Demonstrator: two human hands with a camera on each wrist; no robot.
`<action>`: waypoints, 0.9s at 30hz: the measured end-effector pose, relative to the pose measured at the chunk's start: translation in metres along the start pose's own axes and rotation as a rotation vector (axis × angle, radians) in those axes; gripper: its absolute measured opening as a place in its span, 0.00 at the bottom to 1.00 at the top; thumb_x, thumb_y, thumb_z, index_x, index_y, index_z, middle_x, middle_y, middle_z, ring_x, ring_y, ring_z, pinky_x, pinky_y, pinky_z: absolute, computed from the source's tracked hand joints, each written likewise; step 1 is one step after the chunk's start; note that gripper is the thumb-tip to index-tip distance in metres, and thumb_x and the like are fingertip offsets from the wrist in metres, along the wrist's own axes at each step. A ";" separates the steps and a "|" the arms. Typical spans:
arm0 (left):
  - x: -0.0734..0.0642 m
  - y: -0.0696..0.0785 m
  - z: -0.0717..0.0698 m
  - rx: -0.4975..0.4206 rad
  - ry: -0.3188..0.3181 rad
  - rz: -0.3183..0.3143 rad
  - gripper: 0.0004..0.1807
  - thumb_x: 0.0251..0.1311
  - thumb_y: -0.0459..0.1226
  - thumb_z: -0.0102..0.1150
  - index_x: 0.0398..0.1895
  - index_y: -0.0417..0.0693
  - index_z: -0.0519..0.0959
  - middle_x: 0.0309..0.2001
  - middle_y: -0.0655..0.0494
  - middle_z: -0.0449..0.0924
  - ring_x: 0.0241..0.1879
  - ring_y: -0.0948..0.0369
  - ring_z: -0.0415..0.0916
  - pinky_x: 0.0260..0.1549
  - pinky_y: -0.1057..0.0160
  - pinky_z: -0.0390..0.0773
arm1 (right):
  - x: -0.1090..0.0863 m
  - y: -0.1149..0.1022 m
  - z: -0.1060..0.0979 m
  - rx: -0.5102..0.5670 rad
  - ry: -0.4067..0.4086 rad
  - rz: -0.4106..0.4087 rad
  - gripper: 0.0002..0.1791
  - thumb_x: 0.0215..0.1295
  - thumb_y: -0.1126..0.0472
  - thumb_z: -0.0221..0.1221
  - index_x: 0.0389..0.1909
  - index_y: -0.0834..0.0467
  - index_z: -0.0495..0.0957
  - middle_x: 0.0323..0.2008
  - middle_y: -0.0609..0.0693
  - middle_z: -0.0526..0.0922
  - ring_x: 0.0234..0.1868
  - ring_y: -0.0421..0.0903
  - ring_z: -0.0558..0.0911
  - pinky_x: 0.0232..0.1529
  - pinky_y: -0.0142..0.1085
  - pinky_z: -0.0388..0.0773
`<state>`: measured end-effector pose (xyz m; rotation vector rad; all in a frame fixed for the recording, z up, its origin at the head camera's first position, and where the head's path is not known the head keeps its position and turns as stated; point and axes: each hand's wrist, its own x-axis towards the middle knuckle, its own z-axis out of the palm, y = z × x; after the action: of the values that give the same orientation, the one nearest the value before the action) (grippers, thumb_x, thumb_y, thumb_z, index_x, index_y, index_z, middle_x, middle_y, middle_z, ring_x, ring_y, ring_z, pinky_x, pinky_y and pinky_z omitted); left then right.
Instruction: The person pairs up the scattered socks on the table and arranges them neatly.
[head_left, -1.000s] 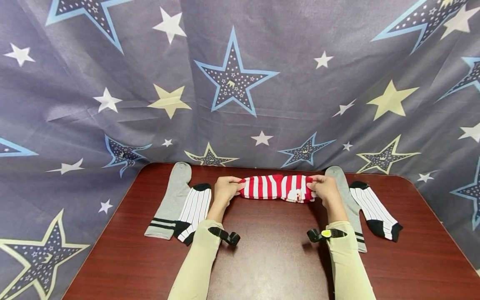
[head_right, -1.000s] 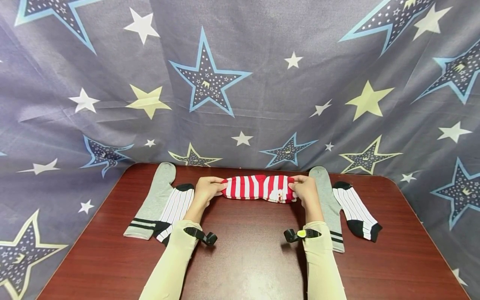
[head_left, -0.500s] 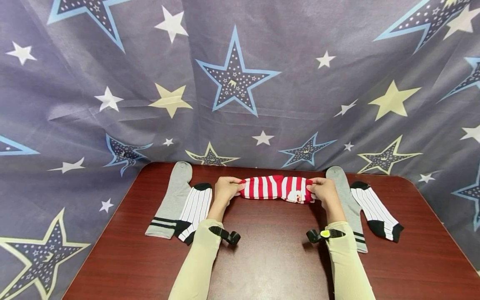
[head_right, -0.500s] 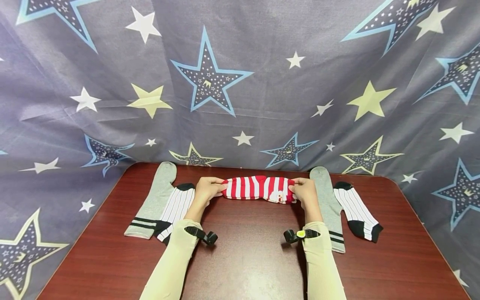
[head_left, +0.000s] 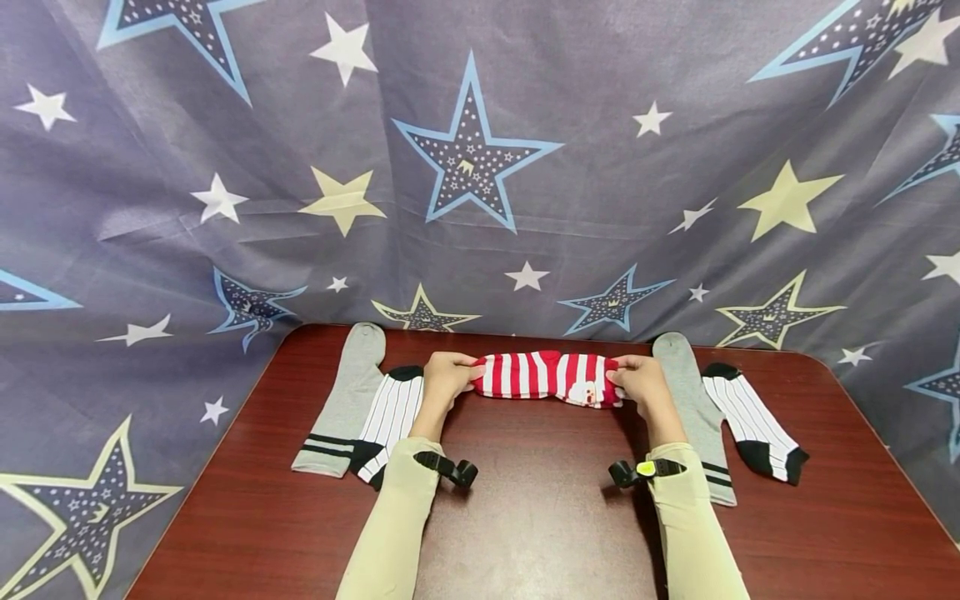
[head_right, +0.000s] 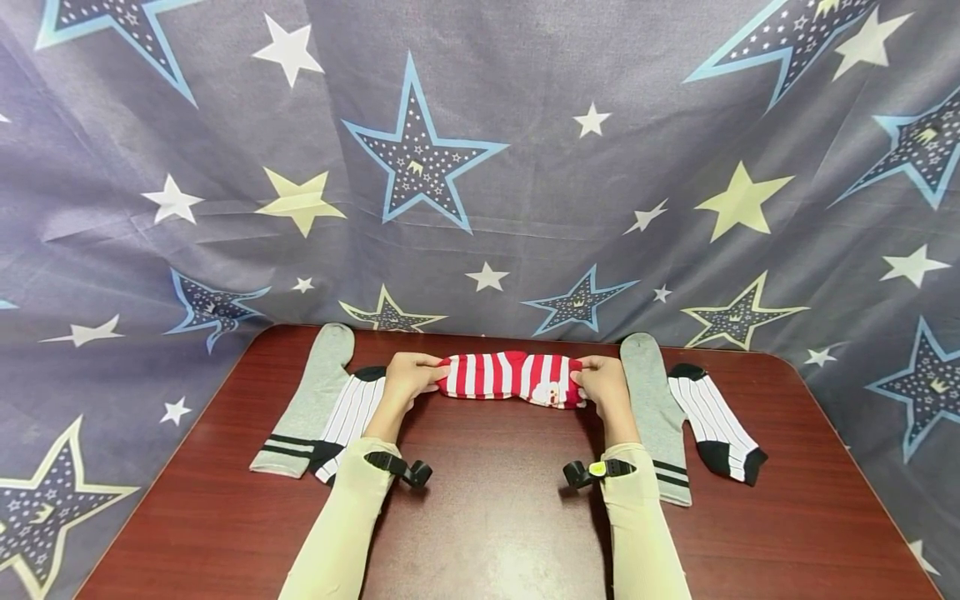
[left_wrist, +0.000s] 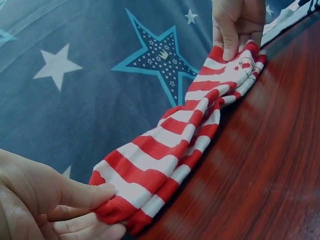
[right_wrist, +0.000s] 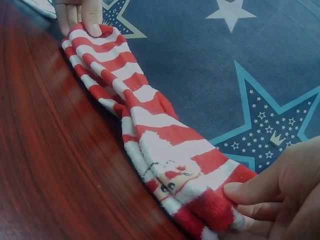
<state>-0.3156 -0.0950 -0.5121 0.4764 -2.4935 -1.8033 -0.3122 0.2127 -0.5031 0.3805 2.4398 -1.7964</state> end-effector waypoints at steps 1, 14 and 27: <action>0.000 0.001 0.000 -0.003 0.000 -0.001 0.10 0.52 0.31 0.76 0.38 0.38 0.89 0.41 0.38 0.88 0.18 0.65 0.81 0.23 0.67 0.85 | 0.000 0.000 0.000 -0.003 0.005 0.000 0.16 0.67 0.74 0.58 0.53 0.76 0.76 0.24 0.42 0.77 0.22 0.33 0.74 0.22 0.24 0.75; -0.001 0.005 -0.005 -0.019 0.020 0.006 0.08 0.50 0.33 0.77 0.34 0.40 0.90 0.38 0.41 0.89 0.21 0.62 0.83 0.28 0.63 0.87 | -0.002 -0.003 -0.002 -0.054 0.061 0.006 0.13 0.64 0.71 0.63 0.46 0.74 0.78 0.28 0.48 0.77 0.21 0.34 0.74 0.22 0.25 0.76; 0.003 -0.006 -0.003 0.038 0.028 -0.016 0.07 0.49 0.33 0.77 0.32 0.39 0.90 0.29 0.46 0.89 0.15 0.66 0.79 0.18 0.69 0.82 | -0.001 0.001 -0.001 -0.067 0.078 0.019 0.10 0.61 0.70 0.66 0.39 0.73 0.78 0.20 0.43 0.74 0.18 0.33 0.72 0.19 0.24 0.74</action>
<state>-0.3165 -0.1006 -0.5168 0.5217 -2.5166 -1.7450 -0.3113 0.2134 -0.5033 0.4753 2.5311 -1.7188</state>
